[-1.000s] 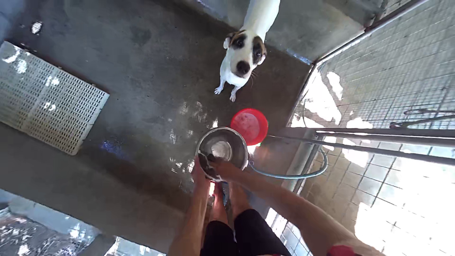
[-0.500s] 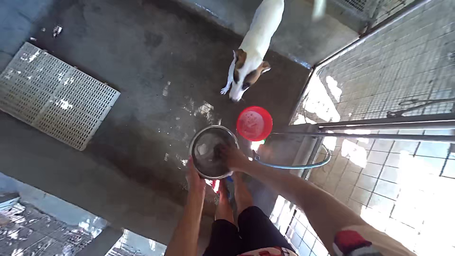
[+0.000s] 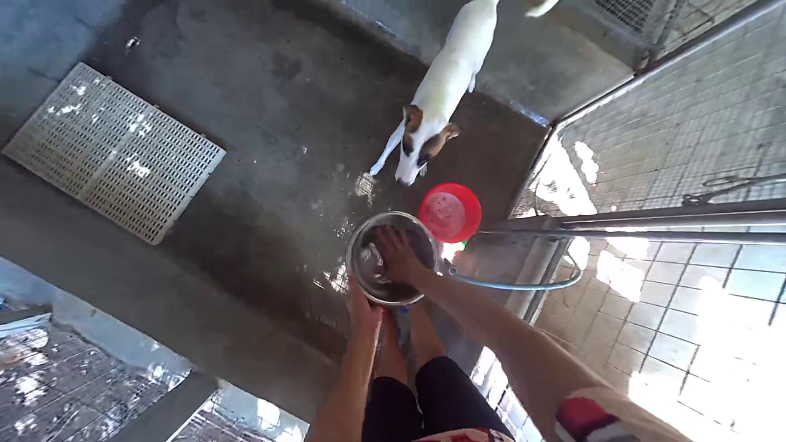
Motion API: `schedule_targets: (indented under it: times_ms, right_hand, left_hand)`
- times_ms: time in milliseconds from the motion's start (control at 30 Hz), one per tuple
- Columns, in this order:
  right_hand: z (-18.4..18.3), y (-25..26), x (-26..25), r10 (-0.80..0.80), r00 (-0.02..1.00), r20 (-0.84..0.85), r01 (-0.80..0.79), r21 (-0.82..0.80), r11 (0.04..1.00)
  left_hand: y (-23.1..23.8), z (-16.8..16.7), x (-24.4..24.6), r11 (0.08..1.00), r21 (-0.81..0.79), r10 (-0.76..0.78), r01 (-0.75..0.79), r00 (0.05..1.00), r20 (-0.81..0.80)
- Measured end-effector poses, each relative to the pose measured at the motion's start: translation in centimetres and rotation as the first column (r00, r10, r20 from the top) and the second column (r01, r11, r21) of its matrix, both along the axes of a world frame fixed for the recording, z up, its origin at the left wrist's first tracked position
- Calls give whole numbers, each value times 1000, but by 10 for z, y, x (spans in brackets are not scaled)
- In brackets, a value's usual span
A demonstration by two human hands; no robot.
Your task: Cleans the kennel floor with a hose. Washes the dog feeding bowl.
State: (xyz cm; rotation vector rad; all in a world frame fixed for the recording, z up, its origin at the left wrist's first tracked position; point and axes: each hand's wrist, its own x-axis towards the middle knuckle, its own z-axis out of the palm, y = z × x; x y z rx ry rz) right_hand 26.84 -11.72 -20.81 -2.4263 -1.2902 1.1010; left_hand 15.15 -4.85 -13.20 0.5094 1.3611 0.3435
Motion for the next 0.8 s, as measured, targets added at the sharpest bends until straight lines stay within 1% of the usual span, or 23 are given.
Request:
schedule_targets:
  times_ms: [33, 67, 100, 133, 167, 200, 267, 300, 333, 367, 400, 433, 467, 500, 533, 567, 600, 633, 667, 700, 733, 767, 800]
  right_hand:
    - [-3, 8, -11, -78, 997, -25, 80, 98, 992]
    - [0, 16, -26, -153, 977, -146, 178, 176, 968]
    - [6, 23, -41, -211, 918, -335, 294, 220, 930]
    - [18, 27, -53, -247, 792, -558, 422, 208, 883]
    - [32, 30, -62, -280, 640, -715, 533, 151, 832]
    - [47, 34, -67, -325, 526, -786, 619, 92, 780]
    - [67, 46, -73, -473, 398, -786, 780, 18, 626]
    - [70, 56, -73, -539, 334, -773, 846, -6, 533]
    - [72, 68, -70, -585, 241, -774, 902, -43, 429]
    - [72, 77, -68, -605, 178, -776, 924, -79, 373]
    - [70, 77, -68, -605, 220, -765, 905, -72, 420]
    - [66, 67, -68, -563, 381, -733, 814, -22, 580]
    - [59, 50, -65, -441, 623, -646, 602, 36, 797]
    - [50, 32, -60, -238, 830, -504, 303, 49, 952]
    - [41, 15, -49, -37, 931, -364, 45, 14, 999]
    - [31, 2, -33, 94, 962, -255, -108, -41, 993]
    - [21, -7, -16, 155, 975, -160, -172, -96, 980]
    - [13, -11, -7, 130, 988, -86, -142, -145, 979]
    - [6, -9, -7, 45, 998, -51, -53, -177, 983]
    - [5, -4, -15, -52, 996, -73, 35, -211, 977]
    - [11, 3, -29, -149, 979, -138, 110, -254, 961]
    - [18, 11, -46, -213, 947, -242, 148, -259, 954]
    - [20, 18, -63, -212, 902, -376, 144, -199, 969]
  left_hand:
    - [-4, -1, 5, 1000, 12, 0, 0, 999, 36]
    - [-3, -4, 8, 1000, 29, -7, 5, 998, 65]
    - [1, -8, 8, 999, 34, -12, 9, 996, 90]
    - [6, -14, 5, 999, 36, 1, -4, 995, 97]
    - [11, -21, 0, 999, 32, 13, -17, 993, 117]
    - [14, -28, -4, 999, 39, 20, -27, 989, 148]
    - [10, -36, -8, 996, 62, 47, -59, 984, 171]
    - [4, -38, -8, 994, 87, 59, -72, 988, 145]
    - [-1, -37, -5, 991, 120, 55, -67, 994, 96]
    - [-2, -33, -1, 987, 150, 45, -53, 998, 54]
    - [2, -30, 1, 984, 174, 28, -33, 999, 30]
    - [10, -27, 2, 980, 197, 6, -8, 1000, 10]
    - [22, -25, 1, 977, 214, -7, 14, 999, -34]
    - [34, -25, -3, 973, 227, -9, 31, 995, -100]
    - [45, -24, -8, 975, 219, -6, 30, 994, -112]
    - [49, -25, -10, 977, 212, 0, 26, 993, -119]
    - [47, -25, -9, 978, 207, -5, 31, 992, -123]
    - [41, -24, -6, 977, 209, -16, 41, 993, -119]
    - [36, -23, -1, 976, 213, -28, 52, 993, -114]
    - [32, -22, 5, 974, 216, -40, 63, 993, -110]
    - [28, -24, 9, 974, 212, -52, 75, 992, -115]
    - [24, -29, 10, 975, 199, -72, 97, 989, -126]
    - [20, -35, 8, 977, 178, -88, 114, 985, -151]
